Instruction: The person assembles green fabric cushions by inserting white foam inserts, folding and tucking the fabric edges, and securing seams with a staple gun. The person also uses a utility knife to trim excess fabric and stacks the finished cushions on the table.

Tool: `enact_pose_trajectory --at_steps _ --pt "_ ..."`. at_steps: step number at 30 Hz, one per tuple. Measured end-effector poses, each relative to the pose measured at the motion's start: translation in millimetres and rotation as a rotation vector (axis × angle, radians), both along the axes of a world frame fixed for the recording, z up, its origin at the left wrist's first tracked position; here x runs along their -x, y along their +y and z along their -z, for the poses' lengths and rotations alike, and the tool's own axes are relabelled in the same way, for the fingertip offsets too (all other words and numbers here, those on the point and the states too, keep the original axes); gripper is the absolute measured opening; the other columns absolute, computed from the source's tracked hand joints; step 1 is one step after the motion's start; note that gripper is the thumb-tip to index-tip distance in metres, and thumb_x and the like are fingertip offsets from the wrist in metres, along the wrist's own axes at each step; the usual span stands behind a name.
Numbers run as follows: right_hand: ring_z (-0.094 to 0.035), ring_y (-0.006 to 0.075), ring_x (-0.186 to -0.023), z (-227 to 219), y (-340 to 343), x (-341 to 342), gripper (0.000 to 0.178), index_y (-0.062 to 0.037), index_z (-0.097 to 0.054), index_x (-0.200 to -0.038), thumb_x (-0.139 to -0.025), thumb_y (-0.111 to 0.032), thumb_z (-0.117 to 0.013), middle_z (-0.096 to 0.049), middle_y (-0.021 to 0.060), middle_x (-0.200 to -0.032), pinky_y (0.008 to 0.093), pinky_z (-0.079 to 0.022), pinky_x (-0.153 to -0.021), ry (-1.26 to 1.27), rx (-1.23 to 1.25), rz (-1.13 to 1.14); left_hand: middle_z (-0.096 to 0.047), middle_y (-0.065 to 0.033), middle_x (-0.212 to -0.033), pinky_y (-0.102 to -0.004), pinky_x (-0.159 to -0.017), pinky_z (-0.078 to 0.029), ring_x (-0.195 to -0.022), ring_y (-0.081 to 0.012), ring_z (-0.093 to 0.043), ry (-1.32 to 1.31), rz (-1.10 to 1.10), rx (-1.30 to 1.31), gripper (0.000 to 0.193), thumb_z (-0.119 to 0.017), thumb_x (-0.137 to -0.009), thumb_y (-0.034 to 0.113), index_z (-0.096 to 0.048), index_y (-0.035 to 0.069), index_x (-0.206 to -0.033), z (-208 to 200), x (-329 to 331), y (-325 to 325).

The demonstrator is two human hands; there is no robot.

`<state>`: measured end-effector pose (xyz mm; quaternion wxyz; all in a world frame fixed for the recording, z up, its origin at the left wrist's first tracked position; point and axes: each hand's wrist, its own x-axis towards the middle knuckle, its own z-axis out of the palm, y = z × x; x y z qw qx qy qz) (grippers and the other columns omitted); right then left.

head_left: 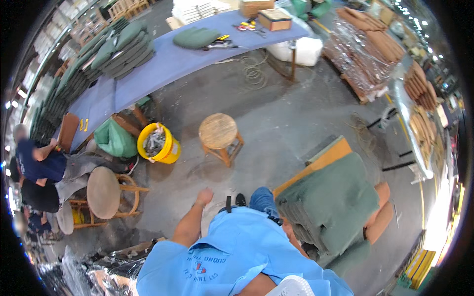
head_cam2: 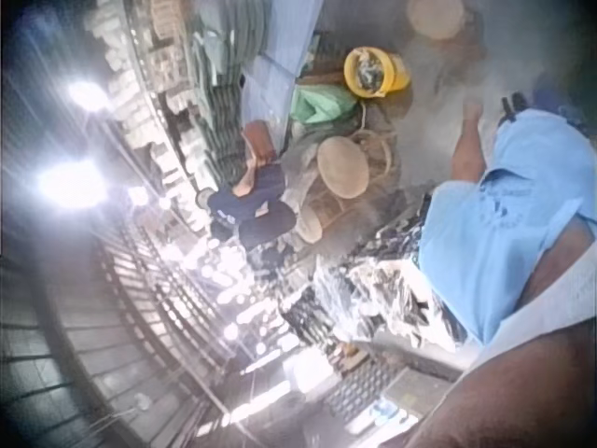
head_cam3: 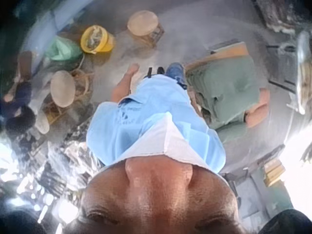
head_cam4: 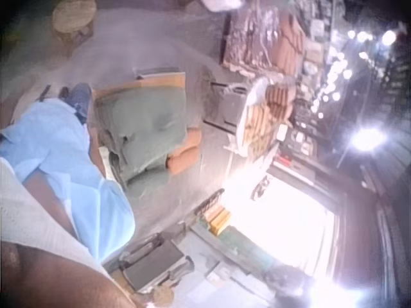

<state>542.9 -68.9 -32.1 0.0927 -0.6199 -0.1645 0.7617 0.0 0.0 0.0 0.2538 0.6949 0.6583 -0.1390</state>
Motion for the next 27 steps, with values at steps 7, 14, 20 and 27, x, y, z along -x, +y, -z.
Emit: enact_pose_trajectory --at_steps 7,14,20,27 --pt "-0.071 0.0296 -0.089 4.6 157.3 26.2 0.032 -0.0015 -0.074 -0.105 -0.096 -0.029 -0.06 -0.076 0.0125 -0.09 0.0428 -0.055 -0.08 -0.408 -0.233 -0.326 -0.078 -0.0085 -0.096 -0.0344 -0.079 -0.057 -0.082 -0.0213 -0.073 -0.932 -0.907 -0.115 0.041 -0.067 -0.091 0.033 -0.072 0.005 -0.121 -28.2 -33.0 228.6" --pt "-0.07 0.0341 -0.085 21.5 349.6 20.2 0.036 0.0002 -0.074 -0.103 -0.098 -0.031 -0.057 -0.076 0.0136 -0.088 0.0456 -0.055 -0.08 -0.6 -0.45 -0.574 -0.076 -0.0165 -0.102 -0.0441 -0.085 -0.056 -0.097 -0.0332 -0.073 -0.503 -0.726 0.051 0.037 -0.062 -0.091 0.041 -0.077 0.011 -0.106 37.9 -54.5 296.1" --pt "-0.069 0.0177 -0.07 -61.1 602.8 42.0 0.026 -0.0051 -0.071 -0.111 -0.101 -0.025 -0.057 -0.072 0.0122 -0.091 0.0312 -0.056 -0.054 -0.407 -0.32 0.112 -0.075 -0.0129 -0.112 -0.0331 -0.074 -0.057 -0.093 -0.0198 -0.072 -1.116 -1.225 -0.144 0.031 -0.061 -0.101 0.03 -0.069 0.006 -0.119 13.3 -30.8 422.8" --pt "-0.068 0.0143 -0.082 -158.4 905.7 188.3 0.03 -0.0054 -0.064 -0.126 -0.102 -0.024 -0.064 -0.071 0.0096 -0.107 0.0287 -0.056 -0.068 -0.144 -0.704 -0.044 -0.07 -0.0111 -0.122 -0.0312 -0.081 -0.058 -0.096 -0.0177 -0.071 -1.584 -1.616 -0.444 0.039 -0.058 -0.106 0.029 -0.057 0.005 -0.137 -157.8 29.6 619.7"
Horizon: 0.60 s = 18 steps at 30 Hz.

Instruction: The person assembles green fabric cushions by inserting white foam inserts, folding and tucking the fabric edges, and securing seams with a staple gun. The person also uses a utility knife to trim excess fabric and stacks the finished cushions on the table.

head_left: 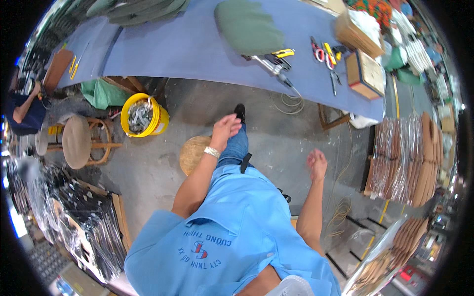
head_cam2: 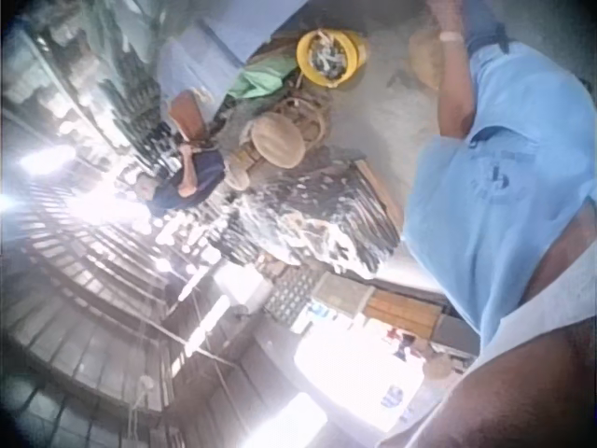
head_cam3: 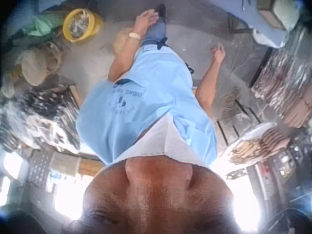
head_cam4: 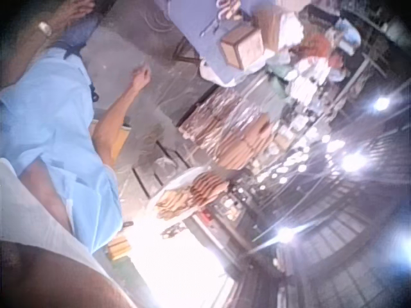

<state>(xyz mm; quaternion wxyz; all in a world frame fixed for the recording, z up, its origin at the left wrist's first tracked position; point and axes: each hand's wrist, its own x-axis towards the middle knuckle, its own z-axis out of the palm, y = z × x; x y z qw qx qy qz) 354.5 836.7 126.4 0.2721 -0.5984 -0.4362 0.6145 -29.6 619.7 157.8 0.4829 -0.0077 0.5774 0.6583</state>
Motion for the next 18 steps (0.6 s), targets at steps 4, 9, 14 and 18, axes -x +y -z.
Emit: enact_pose_trajectory --at_steps 4,9,14,18 --pt "-0.067 0.0146 -0.091 -72.2 114.9 148.9 0.034 -0.0043 -0.061 -0.133 -0.104 -0.022 -0.062 -0.07 0.0084 -0.112 0.0265 -0.055 -0.076 0.055 -0.177 -0.158 -0.068 -0.014 -0.123 -0.0333 -0.087 -0.057 -0.102 -0.02 -0.069 -0.012 -0.115 -0.173 0.049 -0.058 -0.106 0.028 -0.047 0.005 -0.147 -25.6 77.6 106.6" --pt "-0.066 0.0145 -0.09 -49.4 223.4 309.5 0.041 -0.0081 -0.059 -0.14 -0.102 -0.023 -0.063 -0.07 0.0085 -0.104 0.0295 -0.053 -0.077 -0.185 -0.426 -0.45 -0.043 -0.021 -0.152 -0.0493 -0.099 -0.05 -0.13 -0.0332 -0.053 -0.123 -0.321 -0.115 0.074 -0.061 -0.101 0.048 -0.034 0.008 -0.156 -40.7 170.7 203.5" --pt "-0.067 0.021 -0.088 -53.0 233.8 401.9 0.04 -0.0121 -0.064 -0.137 -0.101 -0.03 -0.063 -0.07 0.0129 -0.095 0.0358 -0.053 -0.081 -0.521 -0.395 -0.646 -0.032 -0.0208 -0.162 -0.0533 -0.117 -0.033 -0.148 -0.0374 -0.033 0.022 -0.2 0.191 0.083 -0.058 -0.101 0.051 -0.025 0.004 -0.16 -61.3 203.3 248.3" --pt "-0.068 0.0256 -0.088 -23.4 237.6 401.5 0.032 -0.0131 -0.073 -0.126 -0.099 -0.028 -0.065 -0.069 0.0146 -0.097 0.0383 -0.053 -0.082 -0.32 -0.378 -0.458 -0.036 -0.021 -0.161 -0.0421 -0.12 -0.03 -0.146 -0.0308 -0.038 0.194 -0.321 0.266 0.082 -0.062 -0.101 0.044 -0.028 -0.005 -0.158 -33.0 205.8 265.5"
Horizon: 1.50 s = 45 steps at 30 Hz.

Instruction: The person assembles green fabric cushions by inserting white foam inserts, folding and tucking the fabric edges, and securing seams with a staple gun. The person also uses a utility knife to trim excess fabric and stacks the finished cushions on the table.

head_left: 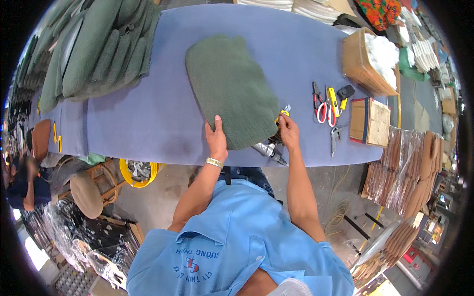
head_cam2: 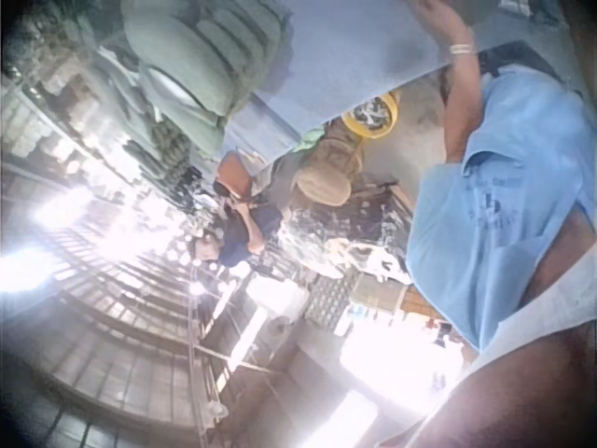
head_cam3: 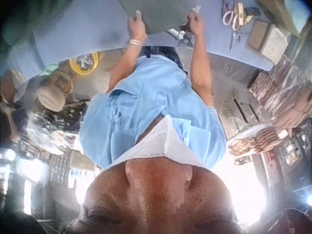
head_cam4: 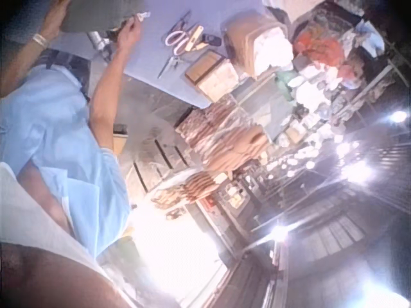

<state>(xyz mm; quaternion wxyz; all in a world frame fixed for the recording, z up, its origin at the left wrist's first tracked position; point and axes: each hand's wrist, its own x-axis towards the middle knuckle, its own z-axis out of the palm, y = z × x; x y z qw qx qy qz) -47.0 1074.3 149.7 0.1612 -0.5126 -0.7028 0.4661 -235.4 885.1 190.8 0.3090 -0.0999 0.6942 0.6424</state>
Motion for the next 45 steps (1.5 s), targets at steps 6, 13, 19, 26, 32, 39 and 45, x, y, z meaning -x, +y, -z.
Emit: enact_pose_trajectory --at_steps 6,13,19,26,32,39,45 --pt "-0.064 0.0228 -0.081 -25.0 19.8 -21.5 0.026 -0.0149 -0.077 -0.119 -0.095 -0.019 -0.067 -0.065 0.01 -0.091 0.034 -0.053 -0.079 -0.123 -0.15 -0.057 -0.048 -0.019 -0.153 -0.0394 -0.112 -0.043 -0.136 -0.0278 -0.051 0.063 -0.064 -0.014 0.071 -0.063 -0.103 0.035 -0.034 -0.001 -0.157 -38.8 13.7 3.6" --pt "-0.065 0.0262 -0.102 -26.6 68.8 -42.2 0.036 -0.0135 -0.072 -0.128 -0.093 -0.007 -0.065 -0.065 0.0134 -0.113 0.037 -0.054 -0.089 0.1 -0.221 -0.07 -0.059 -0.0158 -0.135 -0.0368 -0.087 -0.057 -0.107 -0.0242 -0.064 -0.461 0.026 -0.565 0.062 -0.061 -0.102 0.038 -0.044 0.002 -0.149 -4.3 49.8 -148.2" --pt "-0.062 0.03 -0.12 -53.7 91.9 -18.6 0.043 -0.0087 -0.062 -0.137 -0.095 -0.013 -0.065 -0.063 0.017 -0.128 0.0415 -0.048 -0.105 0.034 -0.367 -0.201 -0.058 -0.0143 -0.098 -0.0296 -0.057 -0.052 -0.078 -0.0201 -0.059 -0.766 -0.111 -1.053 0.054 -0.054 -0.1 0.047 -0.05 0.003 -0.132 25.7 -35.1 -138.0" --pt "-0.066 0.0247 -0.113 -134.7 7.4 115.5 0.051 -0.0032 -0.055 -0.143 -0.098 -0.023 -0.067 -0.065 0.0174 -0.127 0.0371 -0.053 -0.099 0.415 0.156 -0.627 -0.06 -0.0129 -0.093 -0.0292 -0.057 -0.051 -0.075 -0.0192 -0.059 -0.659 0.147 -0.853 0.049 -0.05 -0.104 0.044 -0.054 0.0 -0.126 41.7 -37.2 -142.3" --pt "-0.054 0.038 -0.135 -162.1 -35.0 178.6 0.082 0.008 -0.032 -0.154 -0.097 -0.04 -0.066 -0.048 0.0307 -0.149 0.0438 -0.048 -0.107 0.155 0.053 -0.681 -0.061 -0.0114 -0.143 -0.0381 -0.107 -0.05 -0.125 -0.0217 -0.061 -0.596 0.095 -0.145 0.06 -0.054 -0.106 0.043 -0.048 0.004 -0.151 -18.3 -9.9 -133.2" --pt "-0.052 0.0371 -0.136 -129.6 -22.0 189.4 0.086 0.001 -0.038 -0.155 -0.087 -0.033 -0.079 -0.049 0.028 -0.149 0.0419 -0.043 -0.112 0.507 -0.206 -0.644 -0.052 -0.0072 -0.152 -0.0337 -0.111 -0.046 -0.132 -0.0178 -0.056 -0.607 0.251 -0.182 0.062 -0.058 -0.105 0.042 -0.045 0.008 -0.155 26.1 -6.9 -226.3" --pt "-0.053 0.0342 -0.133 -132.6 -0.8 199.9 0.076 -0.0086 -0.055 -0.143 -0.079 -0.033 -0.087 -0.056 0.0178 -0.143 0.0425 -0.042 -0.113 0.478 -0.113 -0.823 -0.06 -0.0093 -0.145 -0.0343 -0.106 -0.049 -0.129 -0.0165 -0.057 -0.55 0.372 0.03 0.059 -0.057 -0.104 0.047 -0.054 0.007 -0.148 22.7 18.0 -238.8"
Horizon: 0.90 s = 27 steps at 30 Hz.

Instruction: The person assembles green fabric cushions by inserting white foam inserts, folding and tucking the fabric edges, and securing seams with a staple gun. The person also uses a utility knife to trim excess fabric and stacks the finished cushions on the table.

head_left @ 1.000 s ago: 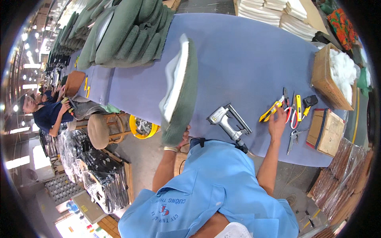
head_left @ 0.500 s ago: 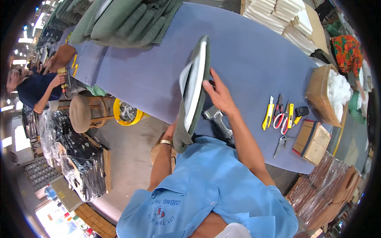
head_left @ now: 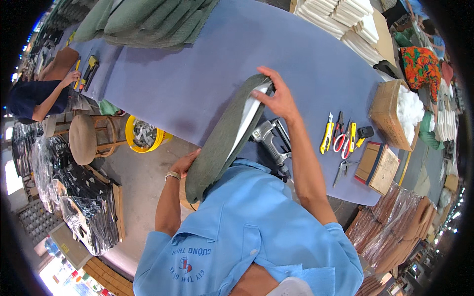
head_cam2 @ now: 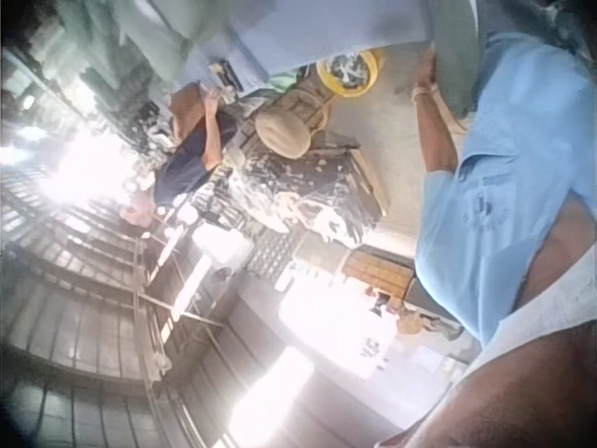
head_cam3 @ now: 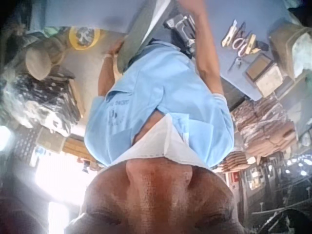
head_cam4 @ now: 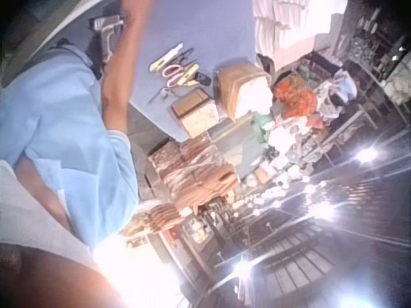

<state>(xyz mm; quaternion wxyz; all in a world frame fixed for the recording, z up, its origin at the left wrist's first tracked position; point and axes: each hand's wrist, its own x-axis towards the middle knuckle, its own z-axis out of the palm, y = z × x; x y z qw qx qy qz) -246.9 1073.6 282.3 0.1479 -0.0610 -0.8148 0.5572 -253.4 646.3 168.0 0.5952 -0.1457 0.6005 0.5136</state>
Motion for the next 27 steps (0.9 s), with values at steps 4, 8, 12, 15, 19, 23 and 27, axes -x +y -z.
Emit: enact_pose_trajectory --at_steps 4,8,12,15,19,23,27 --pt "-0.058 0.0306 -0.126 -16.2 -18.3 -10.2 0.042 -0.0081 -0.07 -0.116 -0.083 -0.031 -0.083 -0.067 0.0127 -0.126 0.0405 -0.046 -0.105 -0.008 -0.072 0.087 -0.061 -0.0142 -0.142 -0.0364 -0.099 -0.052 -0.119 -0.021 -0.063 0.387 0.542 0.246 0.059 -0.056 -0.104 0.049 -0.058 0.005 -0.143 -23.8 21.0 8.3" --pt "-0.066 0.0264 -0.112 -2.3 -1.4 -16.6 0.026 -0.0031 -0.075 -0.09 -0.088 -0.029 -0.078 -0.074 0.0097 -0.101 0.0379 -0.049 -0.096 -0.097 0.026 0.173 -0.064 -0.0189 -0.133 -0.0397 -0.097 -0.053 -0.109 -0.0261 -0.067 0.781 0.566 0.244 0.052 -0.059 -0.104 0.045 -0.061 0.006 -0.139 -102.4 48.6 73.2" --pt "-0.066 0.0226 -0.113 2.8 19.7 -21.9 0.023 -0.0002 -0.073 -0.083 -0.094 -0.021 -0.075 -0.072 0.0078 -0.096 0.0361 -0.048 -0.096 -0.167 0.234 0.061 -0.061 -0.0188 -0.138 -0.0434 -0.096 -0.052 -0.119 -0.0338 -0.062 1.661 0.313 -0.288 0.052 -0.076 -0.09 0.029 -0.063 0.013 -0.138 -194.2 34.4 186.9" --pt "-0.065 0.0224 -0.116 5.6 29.2 -16.7 0.022 -0.0007 -0.073 -0.083 -0.094 -0.02 -0.075 -0.073 0.008 -0.098 0.0364 -0.048 -0.096 -0.202 0.287 0.029 -0.06 -0.0219 -0.139 -0.0442 -0.103 -0.05 -0.13 -0.0407 -0.055 1.684 0.578 -0.244 0.058 -0.076 -0.089 0.031 -0.059 0.014 -0.142 -204.4 26.0 242.4" --pt "-0.067 0.0218 -0.11 10.9 28.4 -12.2 0.023 -0.0002 -0.075 -0.083 -0.089 -0.022 -0.078 -0.075 0.0143 -0.108 0.0361 -0.05 -0.095 -0.218 0.438 0.087 -0.065 -0.0241 -0.127 -0.044 -0.094 -0.053 -0.115 -0.0402 -0.064 1.577 0.502 -0.249 0.056 -0.074 -0.091 0.032 -0.058 0.013 -0.141 -159.3 40.1 269.3" --pt "-0.067 0.0211 -0.109 17.5 24.6 -10.0 0.02 -0.0002 -0.075 -0.086 -0.088 -0.02 -0.078 -0.075 0.0135 -0.109 0.0357 -0.05 -0.097 -0.204 0.515 0.167 -0.072 -0.024 -0.1 -0.0479 -0.074 -0.056 -0.082 -0.0411 -0.071 1.393 0.505 -0.033 0.047 -0.071 -0.093 0.032 -0.061 0.01 -0.133 -148.8 49.4 274.9" --pt "-0.067 0.0206 -0.11 26.1 30.5 -9.7 0.02 -0.001 -0.075 -0.088 -0.087 -0.021 -0.078 -0.075 0.0137 -0.112 0.0355 -0.05 -0.098 -0.16 0.574 0.138 -0.072 -0.0225 -0.084 -0.0508 -0.066 -0.053 -0.072 -0.0434 -0.068 1.506 0.601 -0.021 0.04 -0.07 -0.093 0.029 -0.063 0.008 -0.126 -144.6 58.5 290.1"
